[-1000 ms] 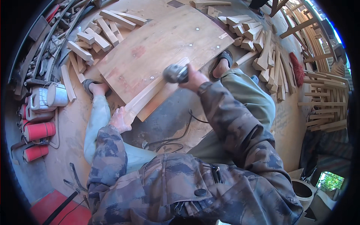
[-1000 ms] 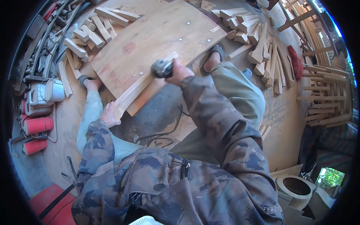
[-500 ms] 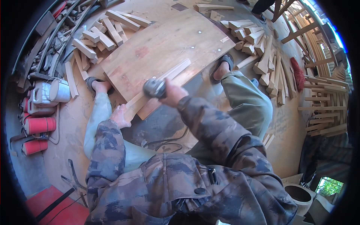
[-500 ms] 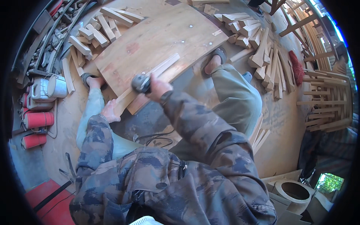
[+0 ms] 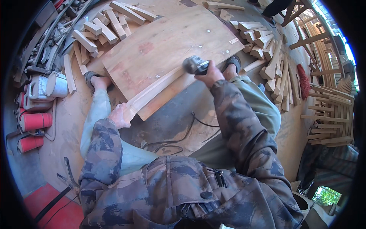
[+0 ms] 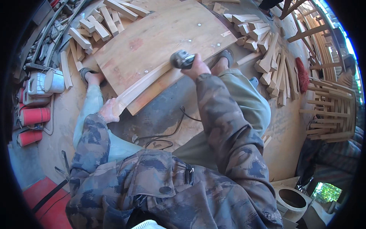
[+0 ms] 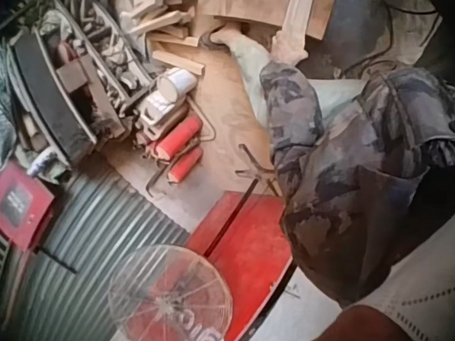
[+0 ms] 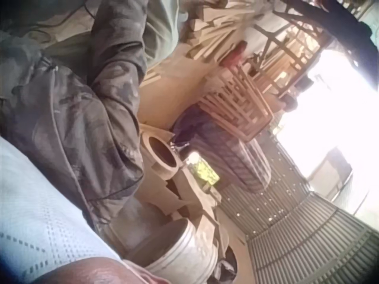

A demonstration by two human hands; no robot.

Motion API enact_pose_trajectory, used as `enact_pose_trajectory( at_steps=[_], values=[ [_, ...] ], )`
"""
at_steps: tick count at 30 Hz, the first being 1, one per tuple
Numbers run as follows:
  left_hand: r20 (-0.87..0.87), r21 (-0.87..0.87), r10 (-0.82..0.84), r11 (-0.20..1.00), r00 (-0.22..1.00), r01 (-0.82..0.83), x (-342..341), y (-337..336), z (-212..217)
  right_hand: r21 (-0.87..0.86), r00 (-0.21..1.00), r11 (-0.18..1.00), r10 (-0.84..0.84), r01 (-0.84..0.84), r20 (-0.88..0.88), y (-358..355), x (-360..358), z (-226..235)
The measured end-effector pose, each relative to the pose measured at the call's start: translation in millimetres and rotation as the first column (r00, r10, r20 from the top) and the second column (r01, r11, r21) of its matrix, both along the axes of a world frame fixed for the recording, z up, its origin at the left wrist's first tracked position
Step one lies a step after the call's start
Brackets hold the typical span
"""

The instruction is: Using an angle grinder to sand or shape a piece of wood furniture leg.

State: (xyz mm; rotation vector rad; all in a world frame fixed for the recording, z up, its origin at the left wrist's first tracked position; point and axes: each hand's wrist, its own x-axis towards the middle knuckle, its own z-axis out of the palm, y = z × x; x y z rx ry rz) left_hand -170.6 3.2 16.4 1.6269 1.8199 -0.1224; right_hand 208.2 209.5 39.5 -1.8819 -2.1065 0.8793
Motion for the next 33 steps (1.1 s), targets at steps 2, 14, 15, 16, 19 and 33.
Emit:
enact_pose_trajectory(
  at_steps=[2,14,15,16,19,33],
  values=[
    [0.016,0.028,0.008,1.0,1.0,-0.009,-1.6,-0.6,-1.5,-0.033,0.995,0.996,-0.081,0.083,0.062,14.0,4.2,7.3],
    [-0.246,0.109,0.091,0.992,0.965,-0.065,35.2,-10.3,0.6,-0.102,0.911,0.905,0.411,-0.413,-0.041,-86.8,-108.6,22.6],
    [-0.244,0.084,0.086,0.994,0.966,-0.067,38.6,-8.2,3.2,-0.117,0.899,0.891,0.438,-0.438,-0.026,-93.9,-114.4,28.2],
    [-0.236,0.086,0.073,0.995,0.969,-0.054,39.1,-9.9,1.5,-0.133,0.887,0.878,0.462,-0.459,-0.01,-97.4,-117.7,33.2],
    [-0.216,0.103,0.105,0.991,0.971,-0.084,35.4,-12.2,-1.4,-0.186,0.887,0.872,0.461,-0.452,0.004,-91.9,-114.3,36.2],
    [-0.195,0.062,0.041,0.998,0.98,-0.03,25.1,-7.3,1.3,-0.12,0.982,0.992,-0.026,0.049,0.186,31.1,6.2,23.1]
  ],
)
